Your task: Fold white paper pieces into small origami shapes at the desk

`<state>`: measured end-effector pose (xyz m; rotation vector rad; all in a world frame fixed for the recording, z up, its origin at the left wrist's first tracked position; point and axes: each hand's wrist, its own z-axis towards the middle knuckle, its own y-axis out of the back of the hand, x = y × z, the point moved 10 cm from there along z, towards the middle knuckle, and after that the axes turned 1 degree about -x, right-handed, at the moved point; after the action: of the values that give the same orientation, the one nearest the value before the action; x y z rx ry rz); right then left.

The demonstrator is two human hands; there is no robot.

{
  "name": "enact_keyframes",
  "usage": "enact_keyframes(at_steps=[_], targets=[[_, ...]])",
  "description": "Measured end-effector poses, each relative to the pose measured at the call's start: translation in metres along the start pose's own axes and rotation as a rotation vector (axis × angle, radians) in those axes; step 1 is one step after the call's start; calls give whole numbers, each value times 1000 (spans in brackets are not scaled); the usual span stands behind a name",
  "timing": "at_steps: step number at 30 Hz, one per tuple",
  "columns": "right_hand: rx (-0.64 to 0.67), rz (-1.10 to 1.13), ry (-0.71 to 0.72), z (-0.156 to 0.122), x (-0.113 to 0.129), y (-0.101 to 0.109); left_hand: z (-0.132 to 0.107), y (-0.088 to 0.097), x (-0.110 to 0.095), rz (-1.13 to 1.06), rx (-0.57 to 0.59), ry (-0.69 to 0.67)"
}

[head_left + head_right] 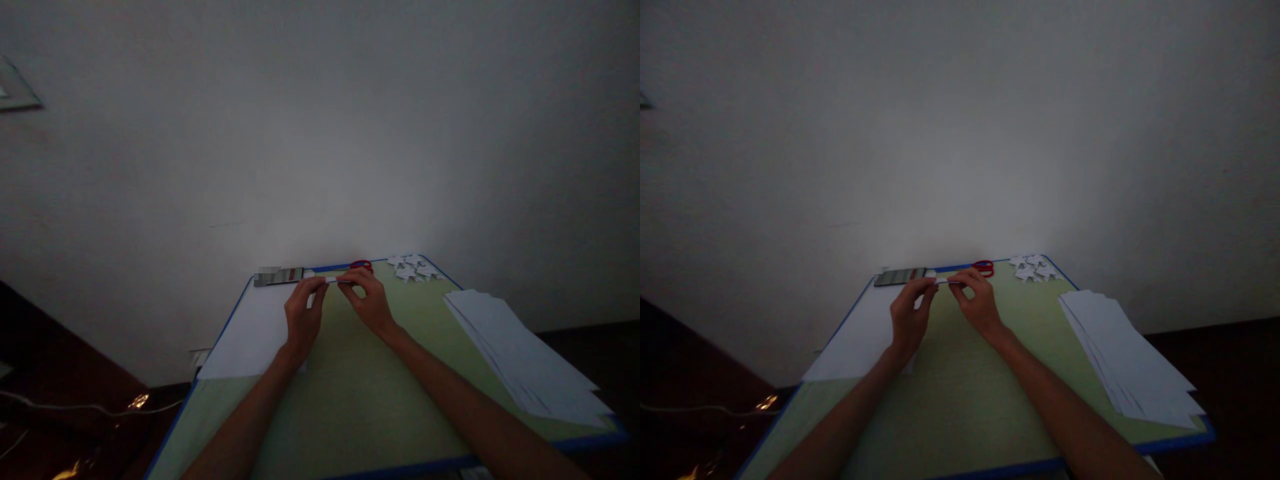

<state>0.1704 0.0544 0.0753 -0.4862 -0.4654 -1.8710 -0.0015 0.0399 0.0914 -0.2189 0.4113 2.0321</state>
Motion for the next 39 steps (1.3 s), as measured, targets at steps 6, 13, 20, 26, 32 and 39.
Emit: enact_keyframes(at_steps=[6,13,20,26,32,39], targets=[[6,-11,4,0,0,-1,2,2,-6,17,-8,-38],[20,-31,-2,-2,-2,-3,2,1,-6,51,16,-33],[29,-72,-7,-2,-1,-3,0,-5,-2,58,70,-35],[63,-205,76,1,9,-1,0,-16,-2,10,158,-12],[132,-105,-3,6,5,-2,0,-21,3,-46,210,80],[187,16,-128,5,-5,-11,-2,-27,10,-120,263,216]])
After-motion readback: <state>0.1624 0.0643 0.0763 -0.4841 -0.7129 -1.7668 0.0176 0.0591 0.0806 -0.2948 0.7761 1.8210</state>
